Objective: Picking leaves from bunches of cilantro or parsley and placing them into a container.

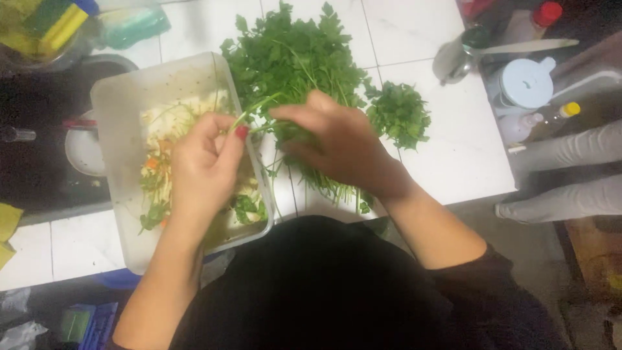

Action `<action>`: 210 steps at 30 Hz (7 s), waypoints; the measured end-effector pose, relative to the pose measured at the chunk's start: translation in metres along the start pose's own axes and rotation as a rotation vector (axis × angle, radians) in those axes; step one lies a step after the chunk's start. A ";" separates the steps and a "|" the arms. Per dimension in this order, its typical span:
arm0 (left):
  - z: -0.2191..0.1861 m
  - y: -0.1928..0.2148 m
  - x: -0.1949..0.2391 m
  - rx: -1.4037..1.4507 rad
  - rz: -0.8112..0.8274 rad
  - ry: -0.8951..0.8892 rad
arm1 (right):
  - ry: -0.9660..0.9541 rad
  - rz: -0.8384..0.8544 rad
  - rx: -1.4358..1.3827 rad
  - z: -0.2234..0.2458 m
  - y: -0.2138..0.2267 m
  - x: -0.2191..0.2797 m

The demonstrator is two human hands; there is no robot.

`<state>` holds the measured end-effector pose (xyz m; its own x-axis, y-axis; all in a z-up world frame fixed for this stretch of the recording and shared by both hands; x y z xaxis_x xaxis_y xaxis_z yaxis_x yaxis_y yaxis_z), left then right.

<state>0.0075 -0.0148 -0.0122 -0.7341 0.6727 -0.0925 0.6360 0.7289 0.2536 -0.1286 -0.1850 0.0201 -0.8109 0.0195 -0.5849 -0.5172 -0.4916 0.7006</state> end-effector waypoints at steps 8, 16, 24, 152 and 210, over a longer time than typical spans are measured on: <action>0.009 -0.001 0.004 0.104 0.067 0.067 | -0.021 0.071 0.017 -0.035 -0.025 0.006; 0.009 -0.012 0.006 0.065 0.123 0.051 | -0.091 -0.069 0.049 -0.040 -0.031 0.010; 0.031 0.011 -0.004 0.304 0.058 0.074 | -0.507 -0.148 -0.206 -0.075 -0.012 0.023; 0.058 0.018 0.024 0.818 0.118 0.022 | -0.698 -0.402 0.253 -0.172 0.010 0.171; -0.080 0.030 0.004 -0.440 0.065 -0.207 | 0.238 -0.203 -0.064 -0.001 0.036 -0.027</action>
<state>0.0042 -0.0003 0.0716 -0.6049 0.7590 -0.2408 0.4854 0.5912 0.6441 -0.1249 -0.2044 0.0612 -0.6024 -0.0780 -0.7944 -0.6373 -0.5523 0.5375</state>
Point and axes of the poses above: each hand's wrist, its own x-axis away from the middle knuckle, its own y-axis out of the back of the hand, z = x × y, the point moved 1 cm from there along -x, towards the middle knuckle, and after that the axes turned 3 degrees about y, right-handed, at the moved point
